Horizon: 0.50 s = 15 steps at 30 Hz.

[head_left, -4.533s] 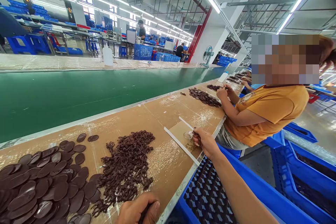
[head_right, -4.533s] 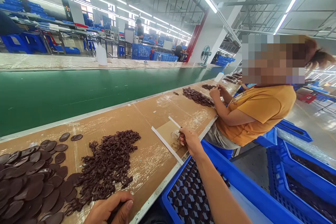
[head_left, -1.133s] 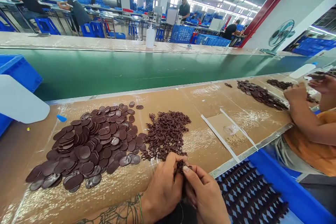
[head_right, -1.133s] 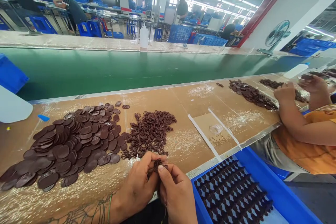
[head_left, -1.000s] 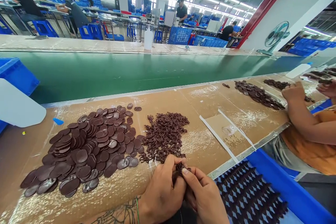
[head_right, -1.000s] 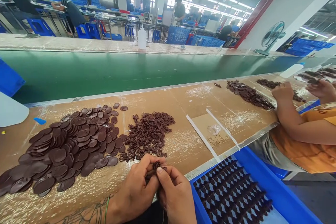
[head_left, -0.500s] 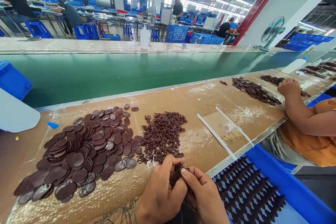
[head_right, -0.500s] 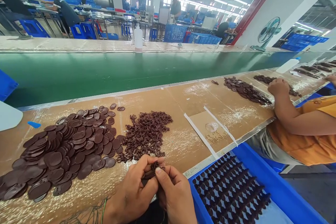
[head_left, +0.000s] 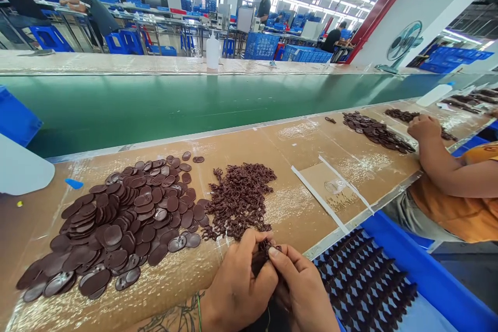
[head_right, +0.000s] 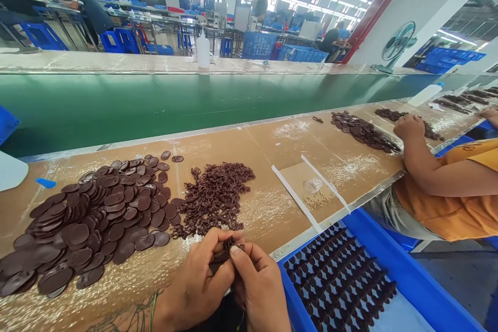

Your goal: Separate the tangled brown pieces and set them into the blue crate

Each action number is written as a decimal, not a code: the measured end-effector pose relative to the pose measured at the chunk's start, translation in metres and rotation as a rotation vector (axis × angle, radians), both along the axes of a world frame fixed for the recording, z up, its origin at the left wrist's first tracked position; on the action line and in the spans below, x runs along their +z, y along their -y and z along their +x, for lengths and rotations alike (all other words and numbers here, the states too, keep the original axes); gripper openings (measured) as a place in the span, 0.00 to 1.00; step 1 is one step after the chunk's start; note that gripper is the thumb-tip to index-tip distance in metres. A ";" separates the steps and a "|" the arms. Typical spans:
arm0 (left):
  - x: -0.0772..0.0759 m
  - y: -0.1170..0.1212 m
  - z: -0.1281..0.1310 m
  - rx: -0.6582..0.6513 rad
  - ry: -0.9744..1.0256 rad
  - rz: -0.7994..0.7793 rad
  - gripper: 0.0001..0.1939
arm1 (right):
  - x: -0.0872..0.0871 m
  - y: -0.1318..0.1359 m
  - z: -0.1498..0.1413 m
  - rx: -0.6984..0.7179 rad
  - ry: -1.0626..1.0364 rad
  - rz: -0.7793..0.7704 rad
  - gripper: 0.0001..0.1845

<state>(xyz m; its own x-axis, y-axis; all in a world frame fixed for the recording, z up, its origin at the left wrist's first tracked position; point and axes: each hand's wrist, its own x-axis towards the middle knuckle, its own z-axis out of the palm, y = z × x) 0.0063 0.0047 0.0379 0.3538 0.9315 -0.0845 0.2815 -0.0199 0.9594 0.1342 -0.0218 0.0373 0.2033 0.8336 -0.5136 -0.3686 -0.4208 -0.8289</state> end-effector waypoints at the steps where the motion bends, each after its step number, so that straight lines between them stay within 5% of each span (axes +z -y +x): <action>1: -0.001 0.000 0.000 0.003 0.000 -0.003 0.16 | 0.000 0.000 0.000 -0.003 0.000 -0.001 0.27; 15: -0.001 0.001 0.001 -0.006 -0.025 0.053 0.16 | 0.006 0.001 -0.002 -0.016 -0.003 -0.006 0.26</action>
<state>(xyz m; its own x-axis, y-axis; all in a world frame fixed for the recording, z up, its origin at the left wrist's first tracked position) 0.0075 0.0038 0.0373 0.3576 0.9328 -0.0441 0.3052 -0.0721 0.9496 0.1324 -0.0229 0.0431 0.2148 0.8272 -0.5192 -0.3782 -0.4197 -0.8251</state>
